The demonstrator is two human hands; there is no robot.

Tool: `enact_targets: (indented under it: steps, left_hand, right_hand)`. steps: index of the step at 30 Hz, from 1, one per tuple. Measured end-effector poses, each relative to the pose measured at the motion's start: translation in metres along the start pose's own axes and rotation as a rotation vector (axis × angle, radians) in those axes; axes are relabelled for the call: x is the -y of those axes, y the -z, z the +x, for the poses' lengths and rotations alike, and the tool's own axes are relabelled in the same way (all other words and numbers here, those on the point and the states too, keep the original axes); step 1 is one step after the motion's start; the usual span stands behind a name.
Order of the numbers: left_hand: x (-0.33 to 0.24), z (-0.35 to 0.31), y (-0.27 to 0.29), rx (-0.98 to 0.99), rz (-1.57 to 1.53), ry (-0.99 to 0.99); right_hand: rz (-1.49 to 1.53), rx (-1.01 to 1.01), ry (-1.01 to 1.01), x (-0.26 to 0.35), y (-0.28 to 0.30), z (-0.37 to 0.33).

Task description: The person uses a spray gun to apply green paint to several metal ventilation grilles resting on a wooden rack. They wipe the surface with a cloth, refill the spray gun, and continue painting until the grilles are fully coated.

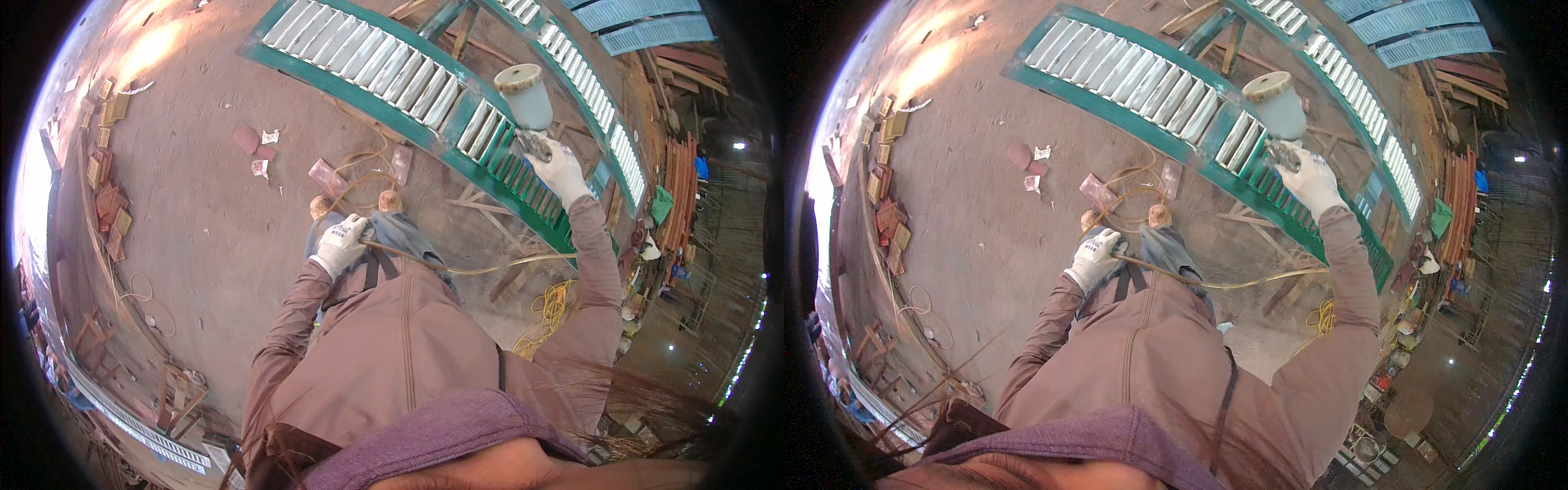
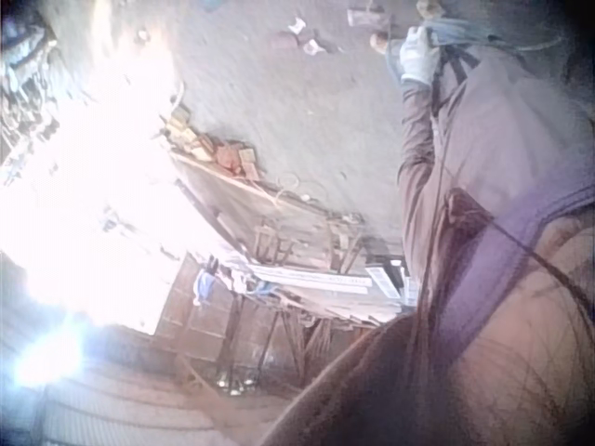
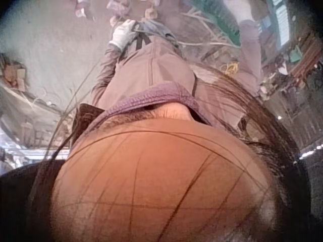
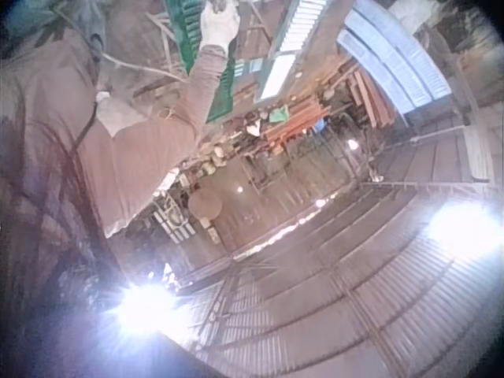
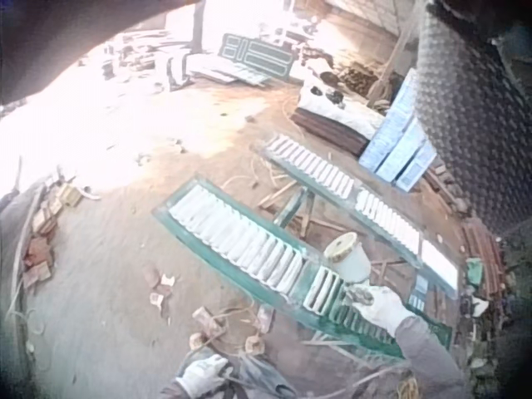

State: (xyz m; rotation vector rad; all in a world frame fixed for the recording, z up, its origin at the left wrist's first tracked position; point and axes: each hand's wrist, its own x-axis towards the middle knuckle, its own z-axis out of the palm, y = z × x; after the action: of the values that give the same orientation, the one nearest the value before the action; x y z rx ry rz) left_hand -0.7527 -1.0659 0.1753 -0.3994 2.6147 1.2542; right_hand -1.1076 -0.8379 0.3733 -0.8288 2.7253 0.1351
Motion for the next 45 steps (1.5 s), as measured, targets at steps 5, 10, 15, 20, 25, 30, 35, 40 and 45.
enact_targets:
  steps: [5, 10, 15, 20, 25, 30, 35, 40, 45]
  left_hand:
    - [0.009, -0.003, 0.01, 0.039, 0.007, -0.041]
    - [0.014, -0.01, 0.015, 0.043, -0.01, -0.017]
    - [0.023, -0.009, 0.022, 0.022, -0.008, -0.048]
    - [0.026, -0.006, 0.031, 0.015, 0.006, -0.021]
    - [0.027, -0.002, 0.034, 0.019, -0.008, -0.05]
    - [0.032, -0.007, 0.035, 0.02, -0.032, -0.045]
    - [0.037, -0.01, 0.038, 0.05, -0.007, -0.037]
    - [0.042, -0.007, 0.042, 0.089, 0.022, -0.044]
    - [0.045, -0.002, 0.044, 0.067, -0.01, -0.053]
  right_hand:
    - [-0.043, -0.098, -0.129, 0.015, 0.005, 0.026]
    - [0.014, -0.181, -0.092, 0.013, 0.002, 0.027]
    - [0.056, -0.129, -0.018, 0.019, -0.002, 0.014]
    - [0.188, 0.047, -0.027, 0.029, 0.005, -0.013]
    - [0.133, -0.033, 0.013, 0.04, 0.008, 0.003]
    - [-0.061, -0.181, -0.076, 0.043, 0.005, 0.03]
    - [0.119, -0.295, -0.022, 0.036, 0.0, 0.034]
    - [0.152, -0.158, -0.013, 0.04, -0.007, 0.022]
    - [0.172, 0.002, -0.054, 0.046, 0.002, -0.016]
